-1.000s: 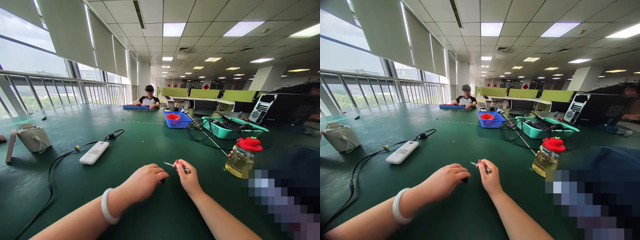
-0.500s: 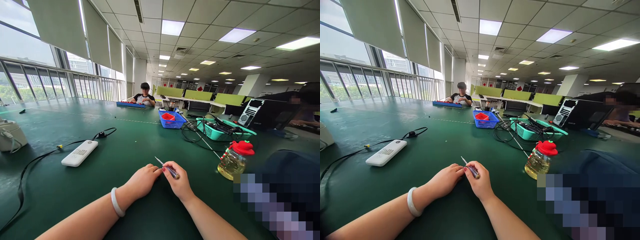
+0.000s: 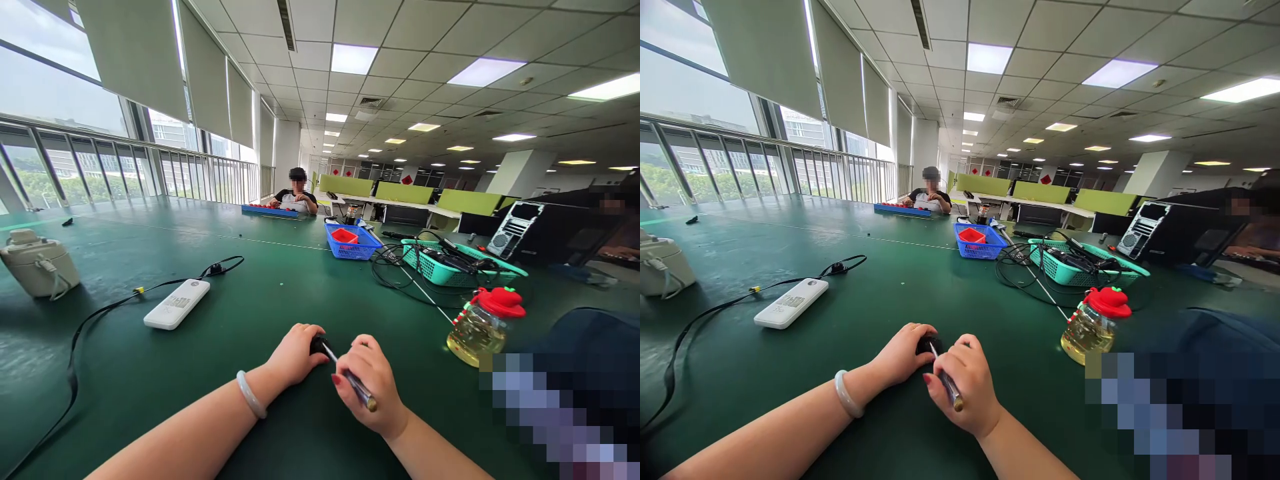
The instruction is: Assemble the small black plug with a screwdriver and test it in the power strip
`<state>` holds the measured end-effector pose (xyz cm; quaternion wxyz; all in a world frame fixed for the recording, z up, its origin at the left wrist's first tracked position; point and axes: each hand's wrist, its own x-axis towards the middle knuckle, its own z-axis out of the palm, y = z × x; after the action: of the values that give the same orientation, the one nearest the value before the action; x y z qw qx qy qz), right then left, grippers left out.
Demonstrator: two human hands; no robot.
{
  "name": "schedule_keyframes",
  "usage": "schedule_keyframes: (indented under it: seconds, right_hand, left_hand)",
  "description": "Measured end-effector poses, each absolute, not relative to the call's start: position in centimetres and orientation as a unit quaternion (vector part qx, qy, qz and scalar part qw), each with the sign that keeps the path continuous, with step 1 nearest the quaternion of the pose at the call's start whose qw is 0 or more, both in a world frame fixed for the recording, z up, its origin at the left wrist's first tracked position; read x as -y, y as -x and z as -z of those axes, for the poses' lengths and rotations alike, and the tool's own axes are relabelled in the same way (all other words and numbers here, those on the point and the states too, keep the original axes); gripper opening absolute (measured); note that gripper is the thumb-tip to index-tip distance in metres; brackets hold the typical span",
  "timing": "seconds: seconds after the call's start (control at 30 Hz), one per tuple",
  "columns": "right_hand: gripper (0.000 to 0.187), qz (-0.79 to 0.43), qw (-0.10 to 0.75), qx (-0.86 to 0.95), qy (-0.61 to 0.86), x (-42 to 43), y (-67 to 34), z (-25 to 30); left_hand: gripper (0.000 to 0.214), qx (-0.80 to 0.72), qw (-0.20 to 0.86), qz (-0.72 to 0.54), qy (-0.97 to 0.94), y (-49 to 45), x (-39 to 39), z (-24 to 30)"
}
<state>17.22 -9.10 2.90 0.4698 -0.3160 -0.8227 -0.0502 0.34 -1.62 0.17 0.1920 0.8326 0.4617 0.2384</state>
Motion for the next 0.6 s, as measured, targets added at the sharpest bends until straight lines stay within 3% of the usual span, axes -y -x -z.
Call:
schedule_keyframes:
  seconds: [0.27,0.6]
  right_hand:
    - [0.013,0.104,0.399,0.859,0.303,9.21,-16.44,-3.07]
    - [0.019,0.128,0.385,0.861,0.306,9.04,-16.24,-3.06]
  left_hand:
    - [0.036,-0.447,0.199,-0.248,-0.836,-0.09,1.22,0.23]
    - [0.045,-0.452,0.18,-0.235,-0.842,-0.12,1.28,-0.07]
